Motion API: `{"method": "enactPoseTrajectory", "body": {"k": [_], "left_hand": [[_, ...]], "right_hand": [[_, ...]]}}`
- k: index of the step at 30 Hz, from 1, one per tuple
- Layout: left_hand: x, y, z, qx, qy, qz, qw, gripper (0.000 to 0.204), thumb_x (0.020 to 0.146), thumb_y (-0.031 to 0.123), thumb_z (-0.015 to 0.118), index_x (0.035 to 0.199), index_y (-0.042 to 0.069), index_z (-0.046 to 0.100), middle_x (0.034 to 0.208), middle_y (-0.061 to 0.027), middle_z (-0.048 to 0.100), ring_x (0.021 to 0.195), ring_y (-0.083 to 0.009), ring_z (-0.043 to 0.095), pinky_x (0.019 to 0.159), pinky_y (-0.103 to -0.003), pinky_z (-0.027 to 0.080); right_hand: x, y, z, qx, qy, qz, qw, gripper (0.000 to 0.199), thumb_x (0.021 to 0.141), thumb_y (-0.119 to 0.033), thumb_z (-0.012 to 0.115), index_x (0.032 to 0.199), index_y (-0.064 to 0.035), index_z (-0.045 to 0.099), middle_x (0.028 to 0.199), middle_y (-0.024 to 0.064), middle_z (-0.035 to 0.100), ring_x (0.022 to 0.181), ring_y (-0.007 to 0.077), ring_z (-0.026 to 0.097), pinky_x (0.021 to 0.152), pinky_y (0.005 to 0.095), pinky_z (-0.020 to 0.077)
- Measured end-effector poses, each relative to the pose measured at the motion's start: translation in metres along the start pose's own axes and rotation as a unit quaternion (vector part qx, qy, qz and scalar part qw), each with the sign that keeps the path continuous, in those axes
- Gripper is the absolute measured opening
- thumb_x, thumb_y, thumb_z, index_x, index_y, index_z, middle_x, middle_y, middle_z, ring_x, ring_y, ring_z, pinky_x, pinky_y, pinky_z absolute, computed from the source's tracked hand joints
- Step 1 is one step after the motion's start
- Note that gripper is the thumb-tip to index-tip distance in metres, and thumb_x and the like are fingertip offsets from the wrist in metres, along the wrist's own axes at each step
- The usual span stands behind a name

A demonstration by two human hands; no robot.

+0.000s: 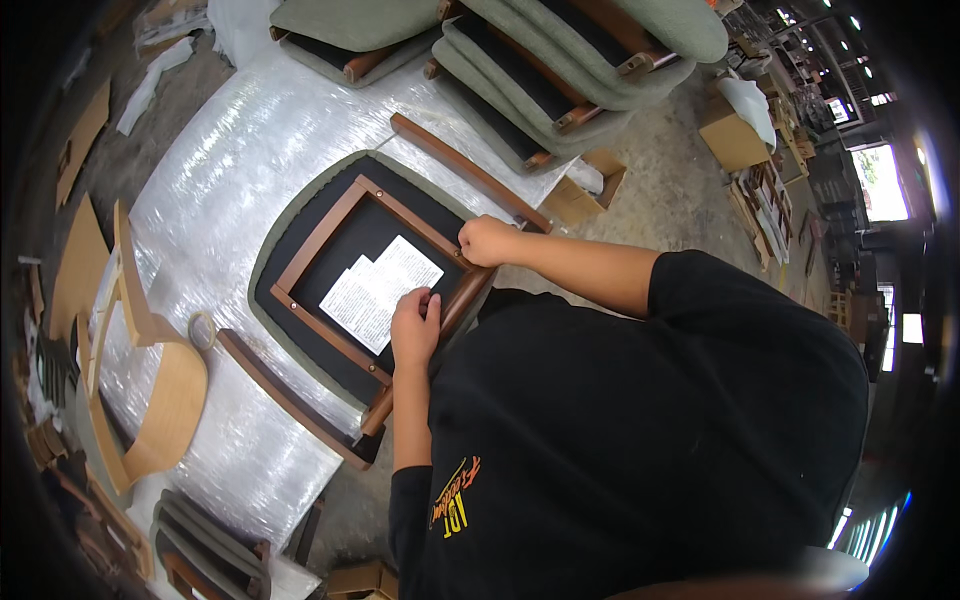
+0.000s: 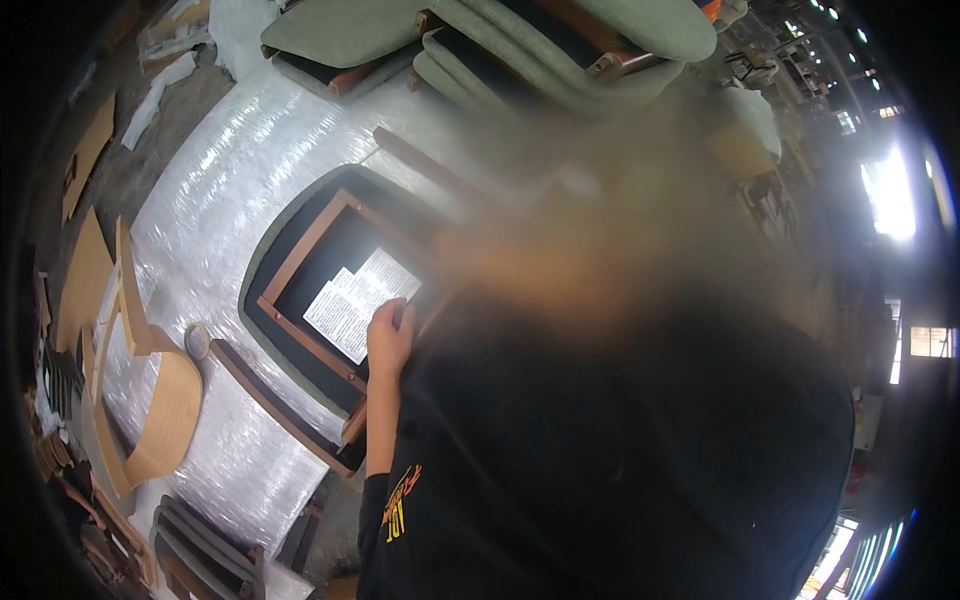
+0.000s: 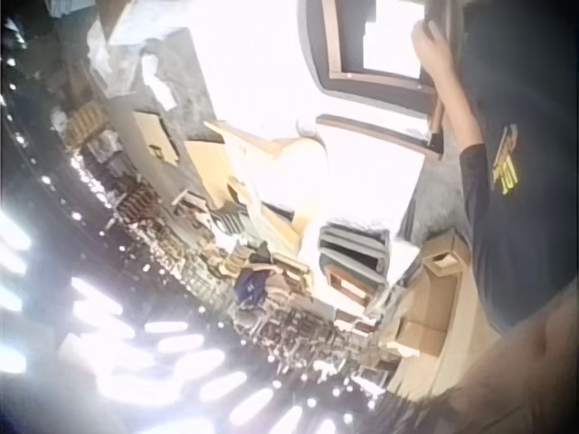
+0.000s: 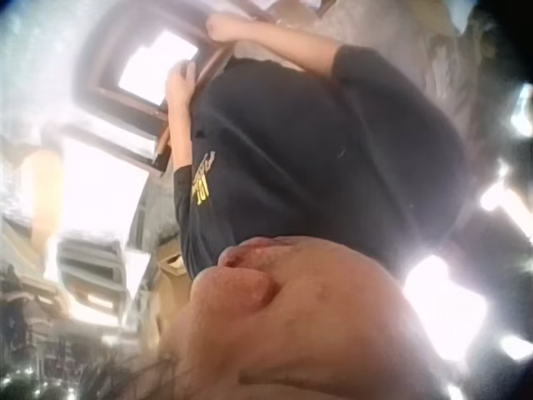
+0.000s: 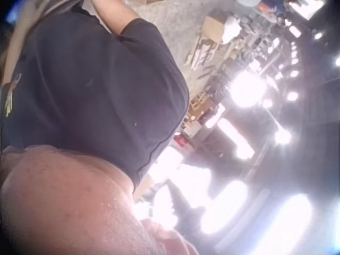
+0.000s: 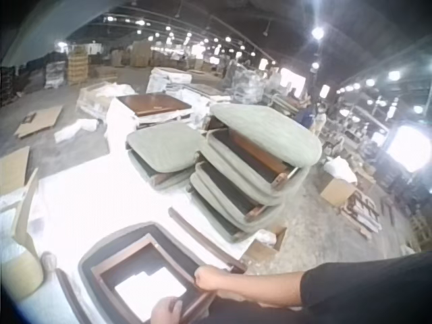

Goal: The person assembles chairs by attaching wooden legs and upholstered cushions to chair frames. They handle multiple chair components, including frames, legs, and cushions, and stack the assembled chairs on a workbench.

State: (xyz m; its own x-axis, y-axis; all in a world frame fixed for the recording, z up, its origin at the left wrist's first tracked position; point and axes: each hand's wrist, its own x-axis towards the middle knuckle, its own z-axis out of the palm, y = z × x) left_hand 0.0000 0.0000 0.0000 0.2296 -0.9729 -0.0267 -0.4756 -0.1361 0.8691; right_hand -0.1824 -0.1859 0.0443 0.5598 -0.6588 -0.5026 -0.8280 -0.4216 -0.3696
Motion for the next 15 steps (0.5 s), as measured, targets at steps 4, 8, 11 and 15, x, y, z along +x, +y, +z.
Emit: {"method": "enactPoseTrajectory", "body": {"k": [4,8,11,15], "left_hand": [[0.024,0.027,0.028,-0.038,0.001,-0.012,0.999,0.034,0.093,0.015,0.073,0.126,0.006,0.070,0.094,-0.0163,0.074,0.083,-0.0327,0.071,0.076,-0.043,0.056],[0.051,0.042,0.045,-0.041,-0.027,-0.047,0.998,0.039,0.091,0.022,0.076,0.126,0.007,0.070,0.093,-0.0194,0.076,0.089,-0.0383,0.074,0.080,-0.045,0.057],[0.061,0.042,0.059,-0.075,-0.020,-0.029,0.997,0.038,0.093,0.030,0.074,0.122,0.005,0.073,0.100,-0.0243,0.076,0.098,-0.0429,0.074,0.084,-0.048,0.057],[0.065,0.038,0.066,0.066,-0.037,-0.002,0.997,0.023,0.097,0.023,0.066,0.098,0.003,0.077,0.092,-0.0245,0.074,0.089,-0.0456,0.072,0.081,-0.054,0.056]], "right_hand": [[-0.014,-0.027,-0.012,0.049,-0.021,0.105,0.993,0.026,0.085,-0.017,0.066,0.108,-0.0067,0.073,0.100,0.0254,0.076,0.090,0.0440,0.073,0.084,0.0499,0.0587],[-0.007,-0.055,-0.005,0.050,0.085,0.109,0.989,0.049,0.083,-0.017,0.071,0.123,0.0076,0.056,0.106,0.0347,0.072,0.104,0.0490,0.071,0.092,0.0546,0.0559],[-0.008,-0.050,-0.007,0.067,0.100,0.112,0.986,0.056,0.087,-0.023,0.069,0.130,0.0093,0.052,0.108,0.0356,0.071,0.107,0.0500,0.069,0.095,0.0542,0.0551],[-0.029,-0.033,-0.029,0.151,-0.035,0.172,0.973,0.054,0.097,-0.046,0.060,0.101,0.0070,0.069,0.084,0.0235,0.076,0.072,0.0340,0.076,0.066,0.0453,0.0623]]}}
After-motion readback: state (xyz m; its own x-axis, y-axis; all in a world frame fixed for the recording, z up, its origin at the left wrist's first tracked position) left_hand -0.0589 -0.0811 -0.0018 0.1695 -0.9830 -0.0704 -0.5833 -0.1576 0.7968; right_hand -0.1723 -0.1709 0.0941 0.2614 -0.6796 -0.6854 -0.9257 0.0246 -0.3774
